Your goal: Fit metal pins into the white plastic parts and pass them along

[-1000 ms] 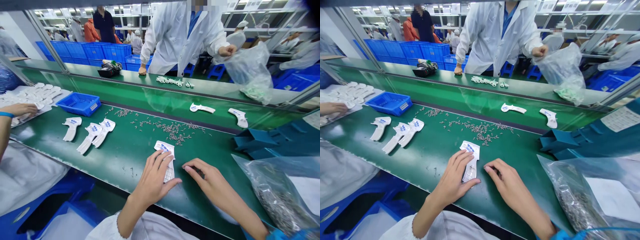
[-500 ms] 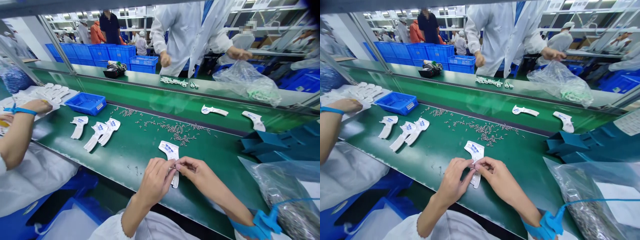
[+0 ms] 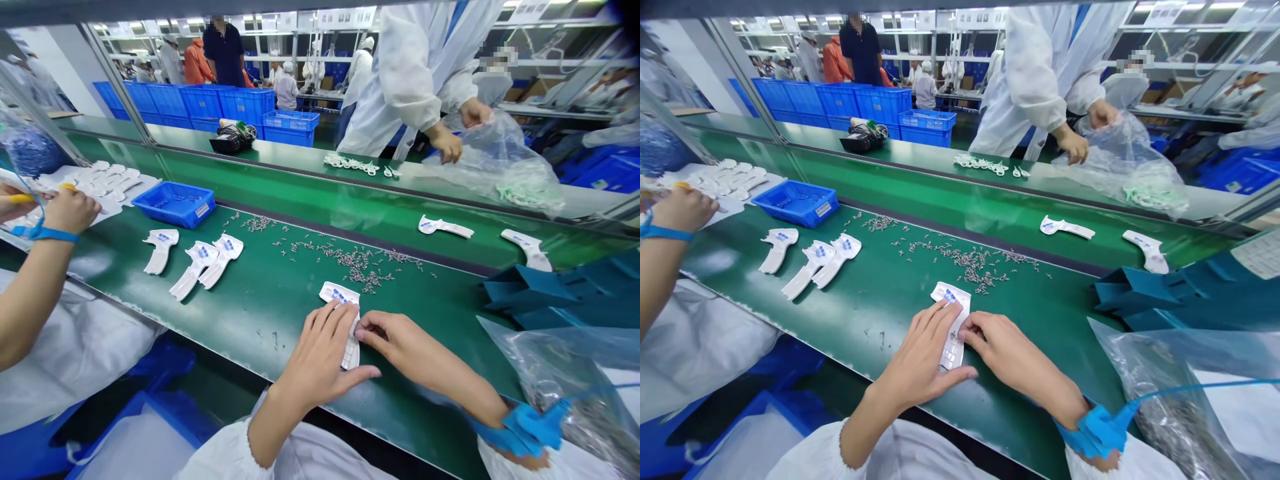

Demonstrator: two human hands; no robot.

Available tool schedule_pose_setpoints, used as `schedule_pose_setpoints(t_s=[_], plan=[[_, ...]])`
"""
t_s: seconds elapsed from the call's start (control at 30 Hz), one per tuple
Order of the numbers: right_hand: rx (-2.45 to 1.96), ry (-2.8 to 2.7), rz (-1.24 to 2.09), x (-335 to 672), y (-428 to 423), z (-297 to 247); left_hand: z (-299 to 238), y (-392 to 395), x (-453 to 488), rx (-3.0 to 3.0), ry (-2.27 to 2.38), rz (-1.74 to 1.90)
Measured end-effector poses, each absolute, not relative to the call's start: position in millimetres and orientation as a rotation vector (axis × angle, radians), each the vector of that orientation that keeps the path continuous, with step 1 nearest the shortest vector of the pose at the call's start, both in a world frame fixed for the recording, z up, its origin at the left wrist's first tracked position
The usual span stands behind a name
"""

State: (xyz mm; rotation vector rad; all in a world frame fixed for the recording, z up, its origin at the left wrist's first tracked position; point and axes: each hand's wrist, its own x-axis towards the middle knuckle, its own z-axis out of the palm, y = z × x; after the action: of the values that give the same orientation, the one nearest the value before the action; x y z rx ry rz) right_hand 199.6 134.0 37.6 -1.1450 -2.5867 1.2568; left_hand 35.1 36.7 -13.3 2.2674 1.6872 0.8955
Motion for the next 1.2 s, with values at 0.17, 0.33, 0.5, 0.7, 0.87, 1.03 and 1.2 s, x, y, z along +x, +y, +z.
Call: schedule_pose_setpoints(t_s=[0.17, 0.33, 0.5, 0.7, 0.87, 1.03, 1.2], plan=[[-1.106, -2.745, 1.099, 195, 138, 35, -15, 40, 37, 2.264, 1.711, 0.693], [-1.091, -2.750, 1.125, 194, 139, 38, -13, 40, 36, 2.266, 1.720, 0.670], [-1.142, -2.769, 1.063, 195, 138, 37, -14, 40, 36, 2.274, 1.715, 0.704], [-1.078, -2.723, 1.147, 198, 138, 34, -15, 41, 37, 2.259, 1.702, 0.740], [-1.149, -2.762, 1.043, 195, 135, 34, -14, 41, 36, 2.254, 1.706, 0.724], [-1.252, -2.770, 1.004, 193, 134, 32, -13, 42, 37, 2.237, 1.715, 0.676], [-1.278, -2.690, 1.088, 194, 137, 23, -14, 45, 38, 2.192, 1.718, 0.702]])
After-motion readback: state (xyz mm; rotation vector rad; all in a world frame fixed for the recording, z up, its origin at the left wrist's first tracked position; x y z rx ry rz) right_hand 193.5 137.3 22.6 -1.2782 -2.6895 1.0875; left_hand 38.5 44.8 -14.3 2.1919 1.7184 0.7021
